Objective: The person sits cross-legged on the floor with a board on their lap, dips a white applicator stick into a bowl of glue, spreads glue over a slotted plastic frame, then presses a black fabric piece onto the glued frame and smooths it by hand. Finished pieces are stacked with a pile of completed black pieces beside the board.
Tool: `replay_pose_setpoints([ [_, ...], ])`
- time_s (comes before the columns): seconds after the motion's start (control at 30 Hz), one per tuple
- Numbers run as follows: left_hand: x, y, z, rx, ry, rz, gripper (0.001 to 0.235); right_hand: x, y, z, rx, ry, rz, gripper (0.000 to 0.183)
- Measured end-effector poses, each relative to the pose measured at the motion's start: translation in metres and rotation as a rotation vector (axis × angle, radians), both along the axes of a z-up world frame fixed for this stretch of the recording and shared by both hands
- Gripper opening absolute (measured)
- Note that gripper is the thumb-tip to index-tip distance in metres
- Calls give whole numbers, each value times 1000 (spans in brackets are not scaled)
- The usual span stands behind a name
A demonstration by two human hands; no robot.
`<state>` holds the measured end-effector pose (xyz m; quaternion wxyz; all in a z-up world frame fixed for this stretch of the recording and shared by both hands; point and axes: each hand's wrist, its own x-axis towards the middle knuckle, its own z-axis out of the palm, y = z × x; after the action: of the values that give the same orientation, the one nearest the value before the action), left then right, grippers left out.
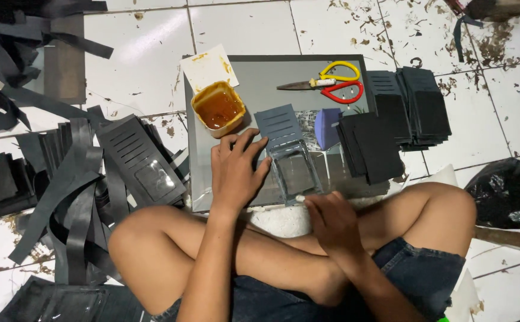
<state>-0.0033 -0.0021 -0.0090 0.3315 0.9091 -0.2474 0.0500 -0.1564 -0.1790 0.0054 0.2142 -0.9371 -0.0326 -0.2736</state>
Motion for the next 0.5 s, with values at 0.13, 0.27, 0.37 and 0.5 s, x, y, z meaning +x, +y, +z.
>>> replay_pose_setpoints([
  [0.13, -3, -2, 9, -52, -72, 23, 38, -14, 12, 11, 138, 159, 86, 9],
  [0.27, -4, -1, 10, -61, -67, 20, 38, -24, 5, 5, 144, 157, -234, 12],
  [0.37, -4, -2, 13, -59, -51, 21, 38, -24, 2, -1, 108, 115, -338, 11],
  [0.5, -5, -2, 17, -59, -42, 22, 38, -22, 15, -9, 93, 103, -274, 16],
])
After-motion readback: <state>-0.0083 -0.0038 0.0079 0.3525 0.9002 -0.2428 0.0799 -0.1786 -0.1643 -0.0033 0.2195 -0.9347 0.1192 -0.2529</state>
